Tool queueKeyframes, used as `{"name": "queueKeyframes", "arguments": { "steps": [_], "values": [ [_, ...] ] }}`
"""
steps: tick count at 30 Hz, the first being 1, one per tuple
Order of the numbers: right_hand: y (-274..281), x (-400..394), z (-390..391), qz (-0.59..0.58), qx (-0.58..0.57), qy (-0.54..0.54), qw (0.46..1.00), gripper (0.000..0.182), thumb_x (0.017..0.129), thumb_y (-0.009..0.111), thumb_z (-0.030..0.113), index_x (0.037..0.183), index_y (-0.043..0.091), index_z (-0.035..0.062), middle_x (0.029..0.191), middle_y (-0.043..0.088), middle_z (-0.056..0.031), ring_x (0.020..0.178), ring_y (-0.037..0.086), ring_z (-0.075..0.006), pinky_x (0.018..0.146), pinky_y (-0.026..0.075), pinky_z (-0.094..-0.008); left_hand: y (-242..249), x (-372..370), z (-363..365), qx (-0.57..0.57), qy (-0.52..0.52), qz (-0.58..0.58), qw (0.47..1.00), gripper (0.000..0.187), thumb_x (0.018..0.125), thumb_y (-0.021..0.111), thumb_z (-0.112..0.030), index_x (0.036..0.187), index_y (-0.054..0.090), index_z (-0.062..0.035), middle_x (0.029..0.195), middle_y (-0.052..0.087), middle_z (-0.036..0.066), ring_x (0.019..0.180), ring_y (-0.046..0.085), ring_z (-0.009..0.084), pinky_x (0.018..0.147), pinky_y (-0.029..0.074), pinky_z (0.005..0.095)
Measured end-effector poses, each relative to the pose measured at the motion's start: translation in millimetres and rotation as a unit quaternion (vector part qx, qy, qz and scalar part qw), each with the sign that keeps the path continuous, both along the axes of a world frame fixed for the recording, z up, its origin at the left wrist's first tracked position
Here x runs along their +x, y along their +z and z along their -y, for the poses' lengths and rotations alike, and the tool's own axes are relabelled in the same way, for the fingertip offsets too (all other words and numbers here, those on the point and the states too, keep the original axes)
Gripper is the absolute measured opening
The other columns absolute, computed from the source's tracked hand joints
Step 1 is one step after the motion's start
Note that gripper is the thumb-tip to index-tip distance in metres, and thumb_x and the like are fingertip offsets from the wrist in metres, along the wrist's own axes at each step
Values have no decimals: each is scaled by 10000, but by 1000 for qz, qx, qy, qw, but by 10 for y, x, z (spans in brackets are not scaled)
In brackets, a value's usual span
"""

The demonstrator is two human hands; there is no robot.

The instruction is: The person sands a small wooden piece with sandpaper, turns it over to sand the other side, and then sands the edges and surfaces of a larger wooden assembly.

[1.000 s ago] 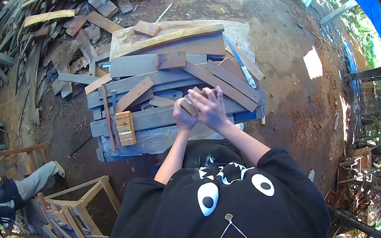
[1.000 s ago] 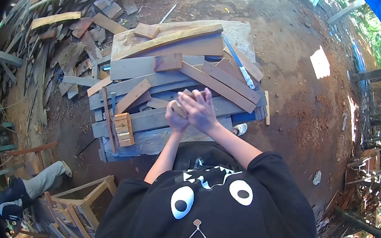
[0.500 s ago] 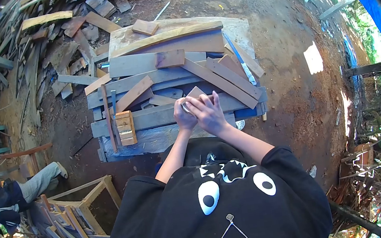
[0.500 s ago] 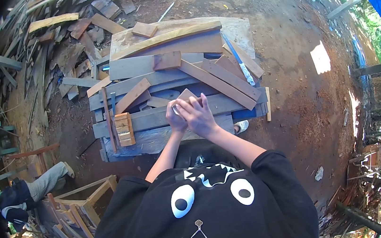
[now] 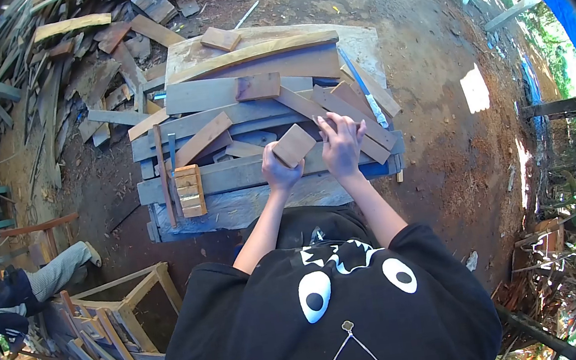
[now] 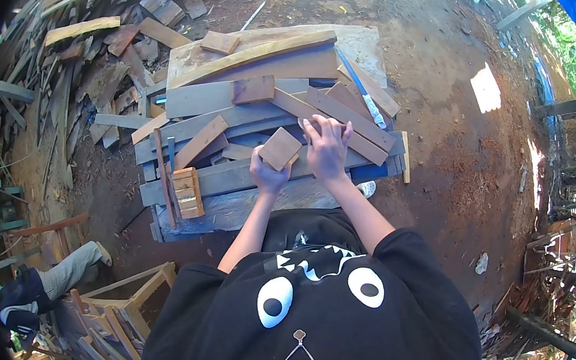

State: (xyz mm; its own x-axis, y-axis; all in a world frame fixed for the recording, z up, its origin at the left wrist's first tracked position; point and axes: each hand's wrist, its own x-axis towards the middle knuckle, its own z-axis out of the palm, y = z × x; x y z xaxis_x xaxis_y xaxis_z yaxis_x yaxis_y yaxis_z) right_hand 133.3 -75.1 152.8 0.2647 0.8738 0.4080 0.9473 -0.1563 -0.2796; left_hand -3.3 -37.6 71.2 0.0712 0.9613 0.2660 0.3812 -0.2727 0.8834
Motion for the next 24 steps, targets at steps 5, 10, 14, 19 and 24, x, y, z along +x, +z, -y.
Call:
{"name": "queueKeyframes", "arguments": {
  "steps": [5,10,14,19,24],
  "values": [
    [30,-228,285,3,15,98,995,380,781,612,162,1161,633,165,1152,516,-15,1115,461,-214,1028,191,-565,48,54,-20,-56,22,-10,998,565,535,793,-200,992,489,-65,911,588,143,825,603,368,698,502,437],
    [-56,-60,193,37,16,33,999,350,782,588,167,1126,638,127,1116,531,-28,1041,477,-216,1016,175,-527,6,50,-39,-19,23,-6,1000,565,558,808,-249,984,487,-63,883,586,148,813,599,374,693,496,437],
    [-234,-329,412,74,68,170,980,378,789,578,181,1162,631,149,1141,524,-20,1074,472,-205,1034,153,-514,-98,56,-21,-46,25,35,998,548,579,802,-280,973,490,-62,866,580,150,804,596,374,692,494,437],
    [-318,-287,295,31,80,54,995,410,798,566,165,1205,614,148,1112,518,-29,1088,476,-207,1061,114,-503,18,61,-19,-25,25,5,999,520,613,785,-328,952,496,-59,866,583,148,804,600,372,691,493,438],
    [-394,-294,336,42,106,113,987,400,803,556,144,1197,627,147,1094,519,-35,1065,491,-205,1059,111,-489,-8,60,0,-22,23,36,999,519,609,790,-321,950,500,-58,868,583,148,798,601,370,689,496,434]
  ]
}}
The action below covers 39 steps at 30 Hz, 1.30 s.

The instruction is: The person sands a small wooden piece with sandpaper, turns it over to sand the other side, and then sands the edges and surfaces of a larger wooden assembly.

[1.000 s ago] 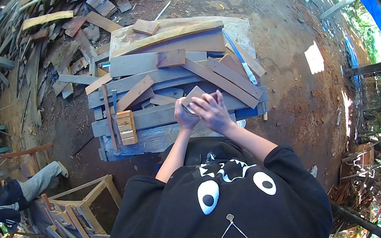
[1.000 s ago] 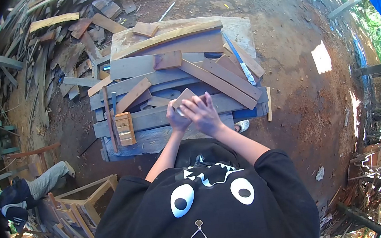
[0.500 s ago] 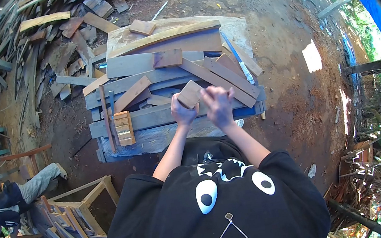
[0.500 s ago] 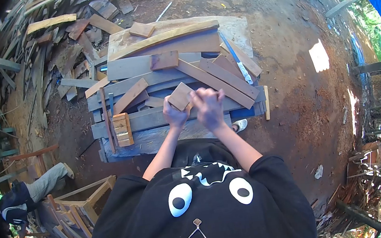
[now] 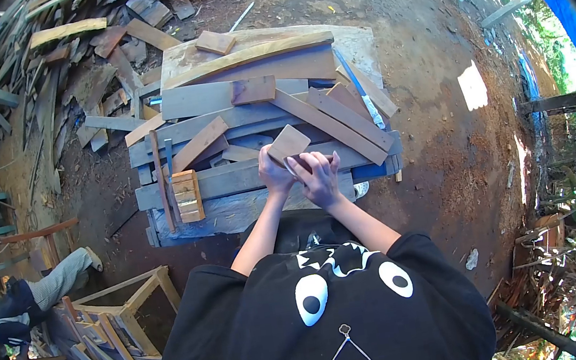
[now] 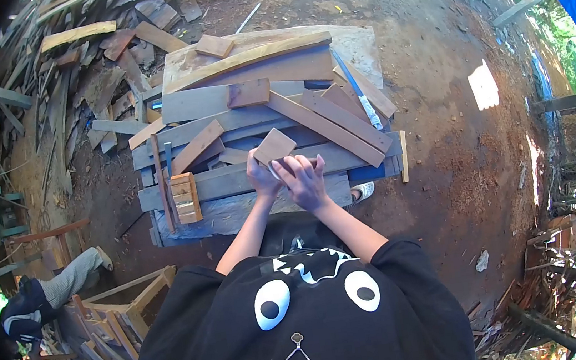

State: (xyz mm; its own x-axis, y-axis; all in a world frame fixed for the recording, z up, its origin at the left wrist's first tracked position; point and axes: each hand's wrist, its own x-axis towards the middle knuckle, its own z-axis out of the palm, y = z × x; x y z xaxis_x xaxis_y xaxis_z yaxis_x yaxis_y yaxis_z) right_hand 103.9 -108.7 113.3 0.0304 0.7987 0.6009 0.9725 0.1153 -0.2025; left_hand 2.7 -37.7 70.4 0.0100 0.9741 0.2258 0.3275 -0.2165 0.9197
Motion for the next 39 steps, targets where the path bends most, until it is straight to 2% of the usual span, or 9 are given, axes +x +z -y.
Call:
{"name": "queueKeyframes", "arguments": {
  "steps": [5,9,13,17,25,28,31,36,39],
  "values": [
    [41,66,-76,-30,-12,-70,997,357,833,582,197,1184,641,171,1087,524,-36,1067,500,-208,1079,99,-497,28,3,-24,19,12,-28,999,477,622,792,-281,937,512,-56,815,607,119,742,623,291,668,504,382],
    [-33,65,24,42,-7,33,999,363,831,581,189,1189,639,179,1101,516,-35,1055,499,-216,1052,135,-506,4,21,-8,37,12,-3,999,443,621,792,-236,917,514,-58,778,614,100,707,626,241,657,506,351],
    [108,43,-143,-63,-20,-76,995,391,804,600,148,1191,640,187,1082,518,-33,1052,496,-212,1040,163,-473,54,-1,-37,1,3,-29,1000,480,626,765,-285,954,500,-56,856,581,147,808,597,370,682,487,438],
    [-56,-22,31,23,-3,109,994,399,795,615,172,1192,639,205,1127,509,-40,1100,473,-212,1070,126,-496,-156,-13,-25,-28,8,-10,1000,444,654,735,-285,956,503,-57,862,582,150,817,595,377,691,486,440],
    [139,48,-80,-133,-6,-89,987,399,787,596,174,1183,639,187,1121,522,-50,1115,473,-223,1063,125,-531,10,18,-21,2,7,-42,999,501,565,778,-232,942,495,-61,886,582,145,838,592,370,723,489,442],
    [167,170,-94,-111,-17,-97,989,396,787,598,173,1181,636,181,1115,528,-46,1113,472,-221,1069,113,-518,1,25,-14,-9,19,-50,999,557,520,786,-211,969,493,-61,877,577,143,835,590,369,718,491,441],
    [149,19,-71,-37,-36,31,998,394,791,593,163,1183,630,172,1117,528,-43,1100,475,-223,1052,136,-517,4,47,2,-11,22,-28,999,551,538,786,-234,970,493,-57,873,574,145,825,588,372,712,492,442],
    [114,197,-167,-68,-47,-55,995,399,772,599,163,1170,624,160,1156,518,-31,1123,468,-216,1074,99,-541,4,12,15,6,16,-38,999,526,597,784,-319,949,501,-49,869,578,148,805,591,374,695,493,443],
    [136,-87,-21,-4,-38,38,999,390,778,591,152,1166,626,159,1149,519,-44,1107,469,-229,1037,155,-539,-18,31,60,1,23,-11,1000,534,609,785,-355,942,503,-47,866,577,147,799,593,374,692,494,441]
  ]
}}
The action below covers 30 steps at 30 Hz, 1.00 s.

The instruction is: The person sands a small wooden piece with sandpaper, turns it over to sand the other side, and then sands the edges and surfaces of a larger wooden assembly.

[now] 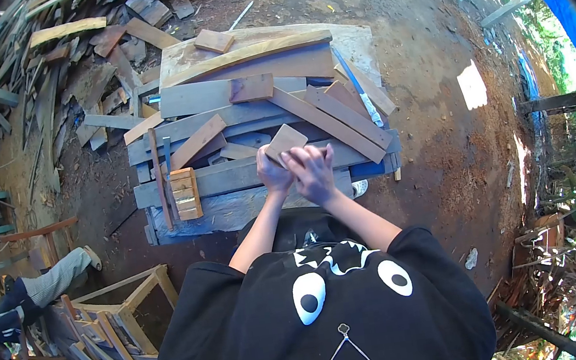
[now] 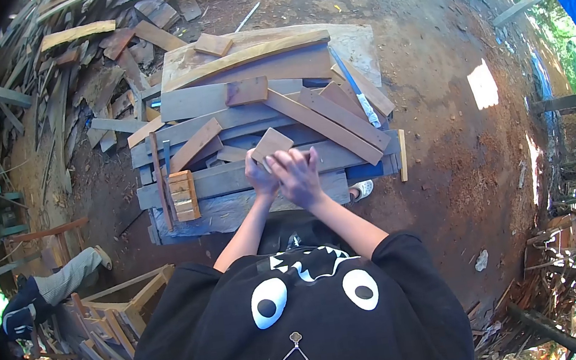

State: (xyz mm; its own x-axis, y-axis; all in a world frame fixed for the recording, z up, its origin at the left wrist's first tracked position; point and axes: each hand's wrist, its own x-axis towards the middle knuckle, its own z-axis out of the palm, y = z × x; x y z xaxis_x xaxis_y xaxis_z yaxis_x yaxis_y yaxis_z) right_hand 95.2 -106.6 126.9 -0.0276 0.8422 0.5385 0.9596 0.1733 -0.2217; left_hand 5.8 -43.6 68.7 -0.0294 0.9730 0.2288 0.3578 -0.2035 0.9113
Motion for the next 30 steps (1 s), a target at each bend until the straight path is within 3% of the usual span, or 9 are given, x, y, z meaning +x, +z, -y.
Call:
{"name": "queueKeyframes", "arguments": {
  "steps": [5,9,13,17,20,24,28,30],
  "values": [
    [51,201,-152,-60,-13,-139,988,389,779,593,186,1165,623,146,1149,524,-34,1103,476,-212,1082,98,-506,-2,-37,26,17,-1,-26,1000,531,600,788,-338,948,504,-55,870,579,145,799,597,367,688,495,440],
    [14,54,51,8,4,34,999,385,781,599,180,1162,625,131,1141,521,-36,1086,482,-215,1066,118,-503,-162,-48,71,-3,0,6,1000,546,564,802,-297,949,500,-55,867,579,146,796,597,363,684,496,436],
    [48,189,-115,-46,-13,-64,997,386,789,594,209,1166,621,131,1147,521,-37,1083,483,-219,1074,98,-518,10,-18,55,23,-2,-22,999,506,603,783,-297,939,494,-52,863,577,146,797,596,364,678,492,435],
    [15,-49,68,1,11,21,1000,393,777,592,184,1166,617,125,1138,519,-44,1088,476,-215,1050,143,-514,-125,-68,60,27,-4,-8,1000,508,598,784,-300,933,493,-54,862,575,142,797,593,366,676,491,437],
    [0,104,62,-4,-7,22,1000,387,770,606,164,1156,642,165,1134,522,-41,1089,484,-216,1067,125,-523,-87,-57,81,27,-11,-6,1000,527,541,787,-239,937,489,-59,858,564,134,793,587,363,681,493,431],
    [21,184,-61,-48,-14,-133,990,400,797,600,186,1195,607,149,1175,508,-31,1112,463,-219,1049,140,-542,-51,-82,100,43,-23,-13,999,513,537,763,-201,945,484,-63,863,556,131,803,584,356,686,495,425],
    [16,363,76,-1,-1,-50,999,399,807,604,194,1204,611,161,1188,508,-38,1119,461,-221,1059,120,-546,-32,-90,98,37,-36,-25,998,516,534,758,-194,953,485,-68,877,556,131,818,585,350,693,495,420],
    [69,376,75,-18,9,-62,998,401,802,601,190,1202,617,172,1188,508,-42,1116,466,-220,1067,105,-535,-62,-90,116,38,-30,-20,999,513,552,762,-212,960,488,-68,887,559,136,824,584,356,701,494,422]
  ]
}}
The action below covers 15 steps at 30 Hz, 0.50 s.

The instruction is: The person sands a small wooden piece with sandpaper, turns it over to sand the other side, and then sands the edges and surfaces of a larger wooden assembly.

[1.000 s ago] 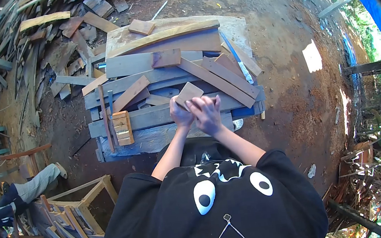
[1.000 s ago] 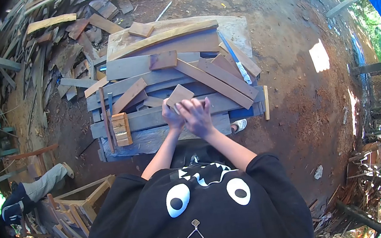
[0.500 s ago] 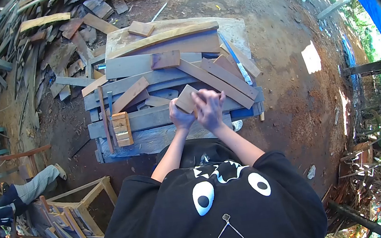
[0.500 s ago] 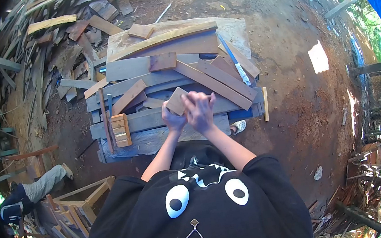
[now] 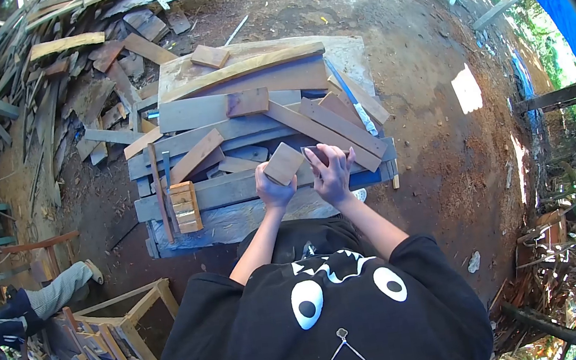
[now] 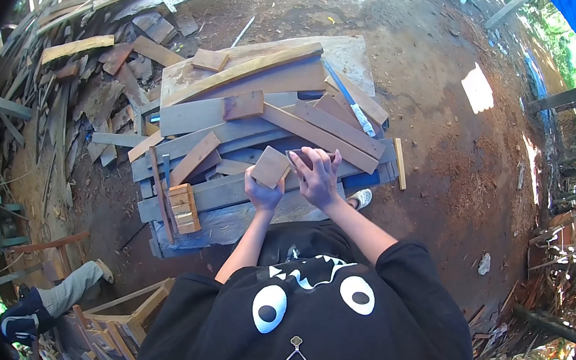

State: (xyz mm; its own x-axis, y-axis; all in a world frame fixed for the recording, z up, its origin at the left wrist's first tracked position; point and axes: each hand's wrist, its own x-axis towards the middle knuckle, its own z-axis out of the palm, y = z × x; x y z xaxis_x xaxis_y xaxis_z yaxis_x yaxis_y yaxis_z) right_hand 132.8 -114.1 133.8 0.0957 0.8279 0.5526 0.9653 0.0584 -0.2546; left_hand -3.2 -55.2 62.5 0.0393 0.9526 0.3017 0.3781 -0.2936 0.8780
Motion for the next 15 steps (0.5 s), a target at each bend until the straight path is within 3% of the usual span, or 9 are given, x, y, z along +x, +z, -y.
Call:
{"name": "queueKeyframes", "arguments": {
  "steps": [2,3,5,10,12,15],
  "values": [
    [30,-109,31,11,8,14,1000,410,792,605,190,1202,624,189,1195,501,-46,1125,464,-223,1072,101,-530,-64,20,34,-10,16,0,1000,513,572,766,-237,970,490,-67,897,562,142,833,582,364,710,494,427],
    [-45,-186,73,8,2,75,997,387,807,592,204,1191,634,194,1194,508,-43,1126,467,-222,1081,86,-529,-101,16,66,-21,25,-4,999,515,584,767,-252,975,490,-65,902,563,146,838,582,369,715,494,429],
    [-208,-296,102,29,13,55,998,371,819,584,209,1186,639,194,1186,515,-46,1123,470,-226,1080,85,-533,-98,40,58,-45,37,18,998,535,618,767,-311,996,484,-59,917,563,157,859,578,386,727,493,442],
    [-160,-210,-14,-34,4,-82,996,351,841,568,227,1182,642,187,1176,523,-58,1115,482,-238,1083,93,-532,-9,18,81,-14,21,-14,1000,542,572,771,-218,989,464,-57,911,552,149,840,579,371,705,494,440],
    [-231,-269,83,2,32,28,999,361,826,581,211,1179,643,169,1176,520,-65,1113,478,-234,1077,92,-536,4,37,77,-25,26,-4,999,548,562,780,-221,979,467,-54,894,551,147,826,580,370,699,493,440],
    [-266,-336,214,38,34,111,992,364,815,587,203,1173,644,168,1173,515,-71,1096,482,-237,1081,76,-535,-170,12,54,-56,33,16,998,534,571,792,-251,953,477,-52,871,555,145,800,583,369,685,493,435]
  ]
}}
